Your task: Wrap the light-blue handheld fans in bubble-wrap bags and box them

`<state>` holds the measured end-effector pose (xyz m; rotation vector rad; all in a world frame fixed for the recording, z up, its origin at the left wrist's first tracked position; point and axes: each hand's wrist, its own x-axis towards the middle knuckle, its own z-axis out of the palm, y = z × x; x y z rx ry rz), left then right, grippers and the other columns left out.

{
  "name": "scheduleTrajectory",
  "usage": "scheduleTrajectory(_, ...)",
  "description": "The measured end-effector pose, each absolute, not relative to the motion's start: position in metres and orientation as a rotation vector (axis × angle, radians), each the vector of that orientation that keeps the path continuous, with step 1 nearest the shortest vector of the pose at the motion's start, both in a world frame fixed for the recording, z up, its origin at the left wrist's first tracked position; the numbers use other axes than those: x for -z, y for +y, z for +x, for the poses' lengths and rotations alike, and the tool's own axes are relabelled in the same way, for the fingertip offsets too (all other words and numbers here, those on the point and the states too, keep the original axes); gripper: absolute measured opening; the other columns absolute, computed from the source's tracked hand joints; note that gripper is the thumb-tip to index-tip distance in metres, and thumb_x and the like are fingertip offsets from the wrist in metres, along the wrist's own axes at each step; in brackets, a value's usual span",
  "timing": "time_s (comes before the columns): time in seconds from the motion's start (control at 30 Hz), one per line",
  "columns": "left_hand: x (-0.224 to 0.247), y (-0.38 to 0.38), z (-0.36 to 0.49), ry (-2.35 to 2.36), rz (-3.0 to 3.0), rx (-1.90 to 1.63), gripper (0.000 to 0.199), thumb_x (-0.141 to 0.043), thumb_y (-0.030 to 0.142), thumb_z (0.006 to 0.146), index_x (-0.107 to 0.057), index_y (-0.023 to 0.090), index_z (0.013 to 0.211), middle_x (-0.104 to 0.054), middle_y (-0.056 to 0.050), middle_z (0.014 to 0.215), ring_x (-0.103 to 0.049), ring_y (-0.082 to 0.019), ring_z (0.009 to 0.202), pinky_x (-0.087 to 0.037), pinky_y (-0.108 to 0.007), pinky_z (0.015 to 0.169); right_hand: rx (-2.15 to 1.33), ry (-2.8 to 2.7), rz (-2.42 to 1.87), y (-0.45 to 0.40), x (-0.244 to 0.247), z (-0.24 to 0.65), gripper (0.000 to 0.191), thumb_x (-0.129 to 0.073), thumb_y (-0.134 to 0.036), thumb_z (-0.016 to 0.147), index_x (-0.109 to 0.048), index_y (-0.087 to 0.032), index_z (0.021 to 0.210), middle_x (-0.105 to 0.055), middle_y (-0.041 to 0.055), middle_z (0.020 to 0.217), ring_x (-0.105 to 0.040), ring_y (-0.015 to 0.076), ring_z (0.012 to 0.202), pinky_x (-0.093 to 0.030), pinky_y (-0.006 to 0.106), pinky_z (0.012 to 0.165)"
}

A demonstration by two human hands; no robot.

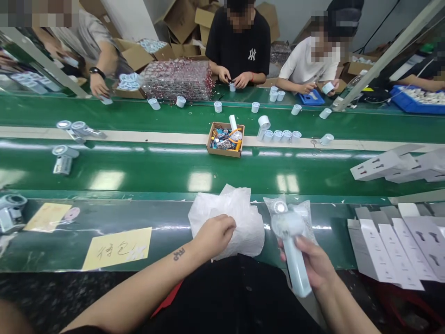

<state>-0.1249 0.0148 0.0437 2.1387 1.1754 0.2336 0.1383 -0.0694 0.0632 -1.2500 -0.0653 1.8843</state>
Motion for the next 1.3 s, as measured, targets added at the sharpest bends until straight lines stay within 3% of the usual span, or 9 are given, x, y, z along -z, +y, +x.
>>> scheduleTrajectory(0.17,-0.052,0.005,-0.091,1.253,1.524,-0.435,0.019,-0.062,0.02,0.068,-0.047,0.019,0.057,-0.052,0.004,0.058,-0.048,-0.012,0.06,-0.033,-0.023,0.056,-2.124,-0.216,-0.965,-0.083,-0.072,0.103,0.047,-0.09,-0.03,0.054,-0.066,-0.02,0.094,-0.073,0.0029,0.075,-0.067,0.017,0.057,-0.056,0.027,0.053)
scheduleTrajectory(0.4,-0.043,-0.004,-0.09,1.243,0.78,-0.602,0.028,-0.069,0.036,0.062,-0.046,0.02,0.06,-0.049,0.006,0.053,-0.043,-0.01,0.046,-0.033,-0.022,0.046,-2.074,-0.316,-1.159,-0.076,-0.066,0.099,0.049,-0.086,-0.026,0.059,-0.066,-0.02,0.104,-0.067,0.0004,0.085,-0.062,0.0138,0.064,-0.056,0.028,0.057)
scheduleTrajectory(0.57,-0.056,-0.014,-0.091,1.065,1.563,-0.909,0.01,-0.057,0.024,0.082,-0.058,0.019,0.073,-0.058,-0.001,0.066,-0.054,-0.014,0.063,-0.045,-0.028,0.063,-2.006,-0.332,-1.267,-0.085,-0.061,0.098,0.046,-0.088,-0.028,0.056,-0.064,-0.02,0.095,-0.065,-0.0009,0.089,-0.06,0.0126,0.063,-0.053,0.027,0.055)
scheduleTrajectory(0.7,-0.062,-0.018,-0.089,0.84,2.094,-0.987,0.017,-0.047,0.015,0.092,-0.059,0.018,0.081,-0.063,-0.005,0.073,-0.056,-0.016,0.07,-0.047,-0.028,0.067,-1.882,-0.361,-1.328,-0.086,-0.06,0.09,0.051,-0.087,-0.034,0.06,-0.059,-0.023,0.1,-0.062,0.0002,0.098,-0.059,0.0137,0.065,-0.055,0.031,0.056)
scheduleTrajectory(0.8,-0.065,-0.012,-0.084,0.866,2.192,-0.947,0.014,-0.05,0.016,0.094,-0.06,0.017,0.084,-0.064,-0.005,0.074,-0.057,-0.015,0.069,-0.047,-0.026,0.065,-1.761,-0.463,-1.387,-0.085,-0.06,0.088,0.063,-0.087,-0.031,0.061,-0.056,-0.028,0.116,-0.06,0.0026,0.114,-0.061,0.0155,0.079,-0.056,0.031,0.067)
scheduleTrajectory(0.87,-0.068,-0.007,-0.084,0.7,2.359,-0.927,0.014,-0.048,0.013,0.093,-0.061,0.016,0.087,-0.064,-0.005,0.075,-0.056,-0.016,0.07,-0.048,-0.026,0.065,-1.771,-0.508,-1.382,-0.085,-0.063,0.089,0.062,-0.087,-0.03,0.061,-0.058,-0.027,0.116,-0.061,0.0029,0.112,-0.06,0.0159,0.081,-0.056,0.03,0.069)
scheduleTrajectory(1.03,-0.067,-0.001,-0.111,0.387,2.779,-0.957,0.023,-0.04,0.003,0.088,-0.059,0.011,0.1,-0.063,-0.009,0.077,-0.053,-0.019,0.071,-0.051,-0.033,0.067,-1.813,-0.405,-1.349,-0.086,-0.074,0.093,0.055,-0.086,-0.039,0.063,-0.064,-0.021,0.11,-0.062,0.0037,0.103,-0.059,0.0137,0.065,-0.058,0.034,0.058)
scheduleTrajectory(1.13,-0.051,-0.007,-0.117,0.604,2.811,-1.015,0.02,-0.045,0.004,0.089,-0.057,0.013,0.102,-0.062,-0.007,0.077,-0.054,-0.018,0.07,-0.052,-0.032,0.065,-1.737,-0.341,-1.367,-0.087,-0.074,0.088,0.056,-0.088,-0.041,0.061,-0.065,-0.02,0.107,-0.063,0.0038,0.1,-0.061,0.0138,0.063,-0.058,0.034,0.056)
scheduleTrajectory(1.3,-0.032,-0.022,-0.093,1.126,2.42,-1.084,0.019,-0.042,0.003,0.086,-0.052,0.019,0.083,-0.057,-0.001,0.07,-0.057,-0.014,0.063,-0.051,-0.024,0.057,-1.584,-0.234,-1.434,-0.084,-0.073,0.078,0.06,-0.091,-0.043,0.055,-0.061,-0.02,0.102,-0.066,0.0015,0.094,-0.061,0.0125,0.057,-0.057,0.033,0.053)
